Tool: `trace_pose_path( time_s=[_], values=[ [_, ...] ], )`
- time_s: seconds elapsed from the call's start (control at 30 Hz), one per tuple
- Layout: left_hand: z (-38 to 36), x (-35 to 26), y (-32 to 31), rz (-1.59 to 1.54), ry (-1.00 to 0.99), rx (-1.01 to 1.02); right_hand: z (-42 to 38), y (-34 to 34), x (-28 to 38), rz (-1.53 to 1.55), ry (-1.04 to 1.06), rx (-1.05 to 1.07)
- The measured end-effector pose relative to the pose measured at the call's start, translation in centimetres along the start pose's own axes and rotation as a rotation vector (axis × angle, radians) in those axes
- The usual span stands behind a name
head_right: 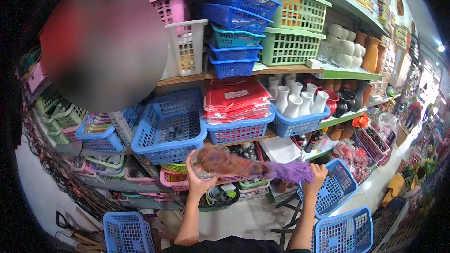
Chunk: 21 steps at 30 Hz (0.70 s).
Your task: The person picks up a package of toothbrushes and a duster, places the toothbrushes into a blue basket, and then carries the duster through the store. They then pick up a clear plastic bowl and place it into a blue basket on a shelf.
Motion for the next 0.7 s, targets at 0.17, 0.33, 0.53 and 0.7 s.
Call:
trace_pose_path(
  time_s=[0.17, 0.33, 0.53, 0.7],
  values=[
    [-0.4, -1.9, 2.1, 0.15, -0.119, -0.063, 0.0, -1.4, 4.4, 0.142, 0.169, -0.081],
    [-0.7, -2.4, 4.0, 0.065, 0.013, -0.096, 0.2, -2.1, 2.7, 0.133, 0.046, -0.03],
    [-0.9, -3.5, 4.9, 0.066, 0.071, -0.119, -0.1, -2.0, 6.7, 0.17, 0.126, 0.009],
    [-1.1, -3.7, 6.9, 0.083, 0.054, -0.146, 0.4, -3.2, 5.3, 0.169, 0.052, 0.014]
  ],
)
Point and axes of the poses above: each hand's wrist, its own z-axis towards the middle knuckle, its own y-axis out of the back of the hand, x = y × z, the point moved 10 cm from there along z, towards the middle knuckle, and after that the axes turned 3 degrees about -z, right-handed, at the moved point
